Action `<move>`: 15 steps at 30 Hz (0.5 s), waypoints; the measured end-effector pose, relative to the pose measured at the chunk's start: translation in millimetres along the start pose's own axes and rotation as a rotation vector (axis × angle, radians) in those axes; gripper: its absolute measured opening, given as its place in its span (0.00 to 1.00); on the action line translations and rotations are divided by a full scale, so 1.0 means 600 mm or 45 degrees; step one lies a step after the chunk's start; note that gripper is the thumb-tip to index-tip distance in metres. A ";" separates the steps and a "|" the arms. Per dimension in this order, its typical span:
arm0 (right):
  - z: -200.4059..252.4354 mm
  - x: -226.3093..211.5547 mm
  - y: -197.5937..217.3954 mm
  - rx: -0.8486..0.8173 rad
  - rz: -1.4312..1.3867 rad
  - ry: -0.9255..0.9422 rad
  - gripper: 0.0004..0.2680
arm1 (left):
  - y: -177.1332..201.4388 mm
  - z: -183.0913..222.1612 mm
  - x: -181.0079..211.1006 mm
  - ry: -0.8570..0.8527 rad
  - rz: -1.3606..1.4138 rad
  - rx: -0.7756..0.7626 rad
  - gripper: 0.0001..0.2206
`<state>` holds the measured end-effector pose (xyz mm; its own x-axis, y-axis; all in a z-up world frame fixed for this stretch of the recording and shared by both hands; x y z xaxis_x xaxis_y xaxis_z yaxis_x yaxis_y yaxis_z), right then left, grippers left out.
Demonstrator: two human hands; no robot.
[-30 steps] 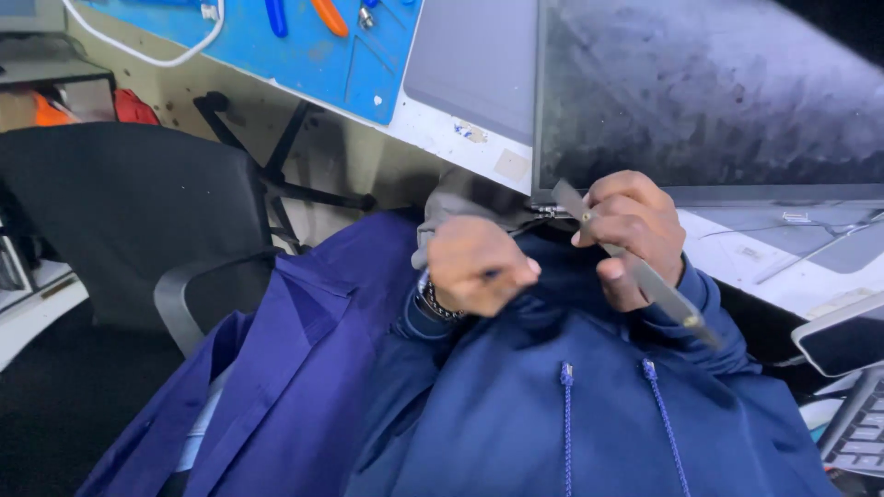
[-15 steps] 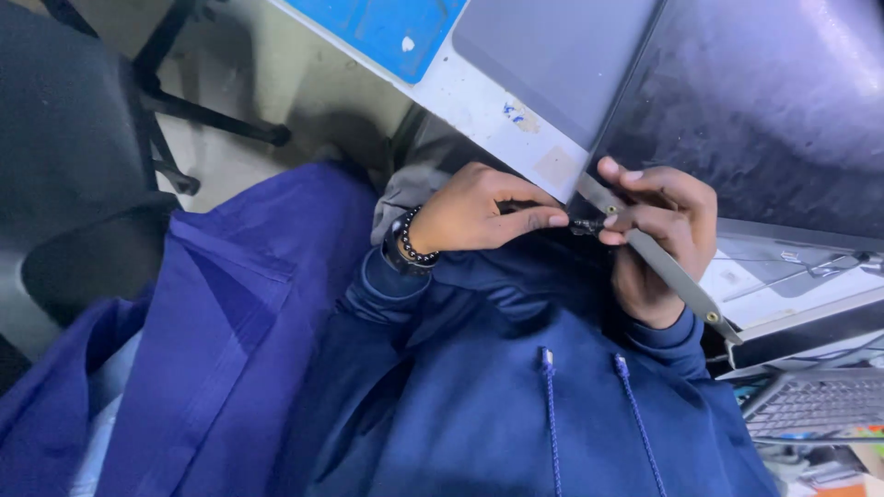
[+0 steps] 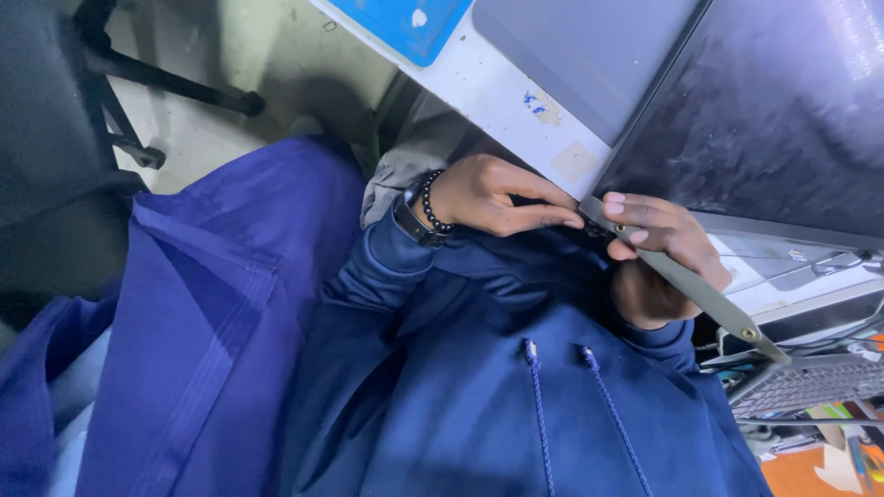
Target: Using a pry tool to separate the bezel from a laptop screen assembly
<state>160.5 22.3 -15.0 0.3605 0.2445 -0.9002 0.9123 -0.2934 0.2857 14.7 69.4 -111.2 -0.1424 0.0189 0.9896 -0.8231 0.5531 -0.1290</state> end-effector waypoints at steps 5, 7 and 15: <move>0.001 -0.014 0.000 0.087 0.104 0.095 0.10 | -0.002 0.000 -0.005 0.002 0.009 -0.011 0.05; 0.005 -0.010 0.007 0.116 0.104 0.089 0.10 | -0.002 0.002 -0.004 0.007 -0.004 -0.013 0.05; 0.000 -0.015 -0.004 0.019 0.031 0.122 0.08 | 0.000 0.002 -0.002 0.052 0.021 -0.028 0.05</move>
<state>154.9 21.1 -7.6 0.3999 0.3245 -0.8572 0.9004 -0.3140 0.3012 14.4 68.3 -112.1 -0.1333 0.0618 0.9891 -0.8084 0.5706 -0.1446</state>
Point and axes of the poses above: each hand's wrist, its own z-axis away from the middle knuckle, its own y-axis out of the back of the hand, x = y × z, the point moved 9 cm from there along -z, towards the middle knuckle, and after that the axes turned 7 degrees about x, right-handed, at the moved point
